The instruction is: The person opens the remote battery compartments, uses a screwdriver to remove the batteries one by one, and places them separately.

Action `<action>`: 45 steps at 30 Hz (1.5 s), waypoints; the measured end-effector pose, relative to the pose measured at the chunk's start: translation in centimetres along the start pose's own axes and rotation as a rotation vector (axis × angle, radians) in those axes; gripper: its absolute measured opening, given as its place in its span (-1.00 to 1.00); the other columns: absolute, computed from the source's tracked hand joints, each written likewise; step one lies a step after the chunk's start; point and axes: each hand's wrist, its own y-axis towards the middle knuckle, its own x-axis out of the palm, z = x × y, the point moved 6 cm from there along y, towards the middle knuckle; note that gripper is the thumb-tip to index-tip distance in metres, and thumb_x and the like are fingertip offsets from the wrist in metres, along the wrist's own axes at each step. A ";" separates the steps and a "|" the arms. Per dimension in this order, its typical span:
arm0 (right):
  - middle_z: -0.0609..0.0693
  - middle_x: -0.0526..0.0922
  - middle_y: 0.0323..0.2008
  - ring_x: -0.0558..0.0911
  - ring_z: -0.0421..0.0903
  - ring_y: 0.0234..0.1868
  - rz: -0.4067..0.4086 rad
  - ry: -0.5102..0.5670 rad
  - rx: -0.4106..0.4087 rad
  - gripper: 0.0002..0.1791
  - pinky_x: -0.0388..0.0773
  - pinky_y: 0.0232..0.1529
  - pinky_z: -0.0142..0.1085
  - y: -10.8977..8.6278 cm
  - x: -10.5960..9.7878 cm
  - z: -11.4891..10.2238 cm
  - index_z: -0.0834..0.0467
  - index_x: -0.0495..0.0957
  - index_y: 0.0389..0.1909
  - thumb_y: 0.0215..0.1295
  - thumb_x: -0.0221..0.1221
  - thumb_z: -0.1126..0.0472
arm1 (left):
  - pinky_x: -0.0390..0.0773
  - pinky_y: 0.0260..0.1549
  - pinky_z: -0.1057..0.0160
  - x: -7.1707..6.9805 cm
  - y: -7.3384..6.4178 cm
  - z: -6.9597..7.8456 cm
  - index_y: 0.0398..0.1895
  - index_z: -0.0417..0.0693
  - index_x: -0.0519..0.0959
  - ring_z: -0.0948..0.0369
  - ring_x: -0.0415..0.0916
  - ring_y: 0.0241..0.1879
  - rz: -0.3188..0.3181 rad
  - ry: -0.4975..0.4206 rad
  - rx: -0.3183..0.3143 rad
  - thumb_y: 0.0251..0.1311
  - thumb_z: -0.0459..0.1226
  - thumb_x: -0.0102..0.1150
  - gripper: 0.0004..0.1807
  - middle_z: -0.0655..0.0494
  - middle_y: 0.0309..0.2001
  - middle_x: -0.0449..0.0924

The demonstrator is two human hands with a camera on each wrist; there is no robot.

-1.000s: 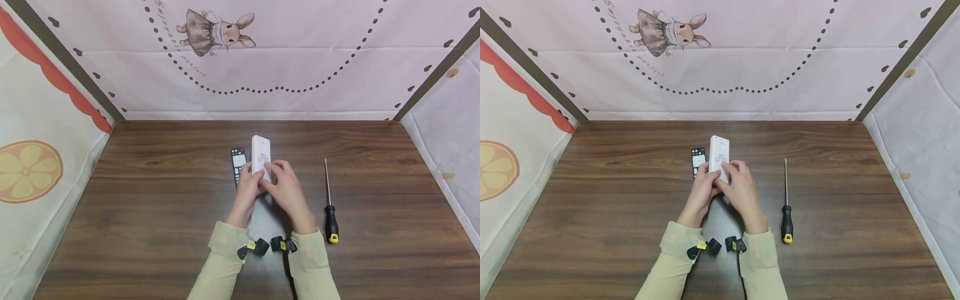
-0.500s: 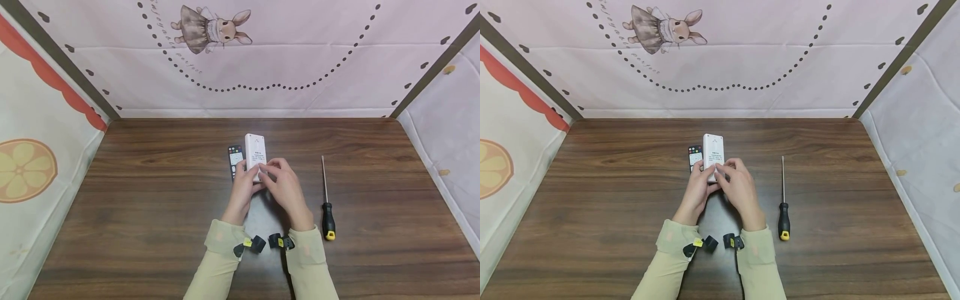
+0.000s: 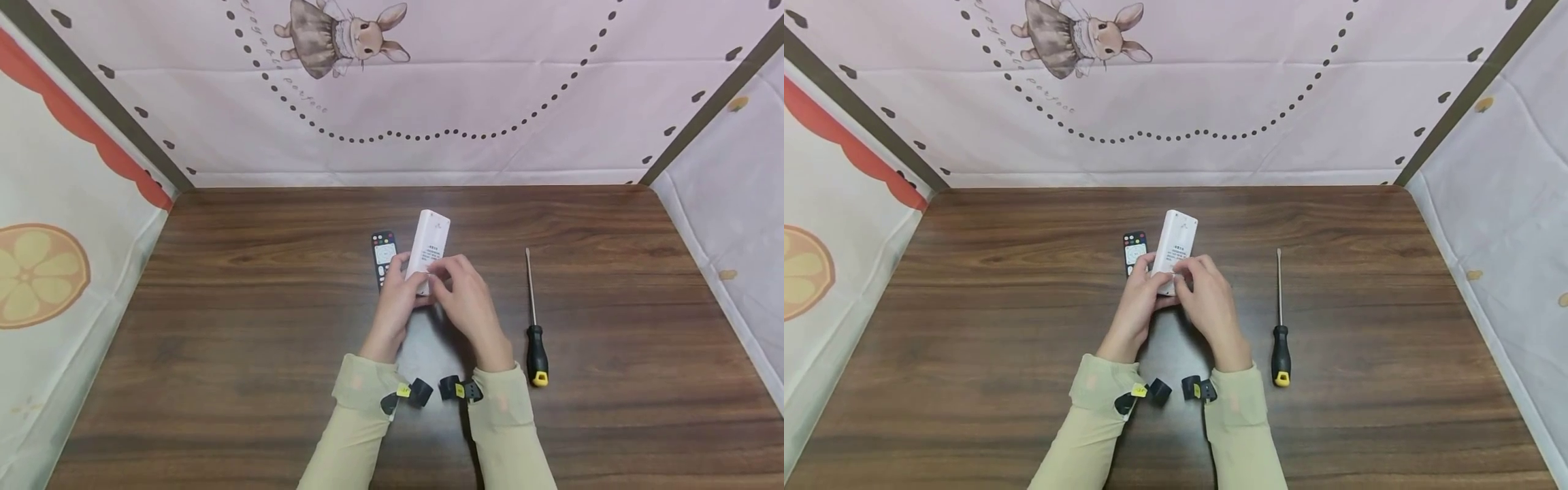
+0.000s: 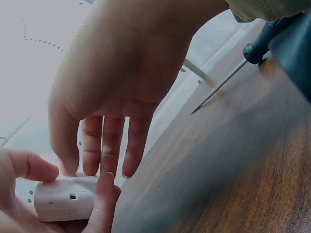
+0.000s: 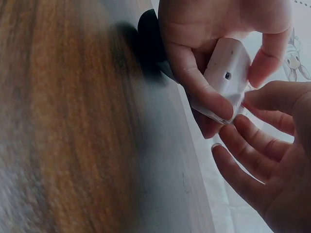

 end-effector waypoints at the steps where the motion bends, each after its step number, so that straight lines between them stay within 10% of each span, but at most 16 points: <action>1: -0.10 0.44 -0.26 0.45 -0.13 -0.33 0.001 -0.002 0.004 -0.85 0.41 -0.29 -0.26 0.1 -0.1 0.0 0.05 0.50 -0.21 0.18 0.10 0.19 | 0.58 -0.34 0.12 0.1 0.0 0.1 0.15 0.00 0.19 0.08 0.55 -0.26 -0.012 0.007 0.009 0.10 -0.41 -0.05 -0.50 -0.12 -0.04 0.44; 45: -0.09 0.55 -0.29 0.53 -0.12 -0.32 -0.072 0.146 0.071 -0.80 0.46 -0.30 -0.22 0.0 -0.1 0.6 -0.01 0.40 -0.22 0.15 0.18 0.13 | 0.59 -0.41 0.11 -0.3 0.0 0.2 0.14 -0.03 0.18 0.14 0.55 -0.38 0.066 -0.119 -0.025 0.28 -0.13 -0.10 -0.59 -0.12 -0.13 0.46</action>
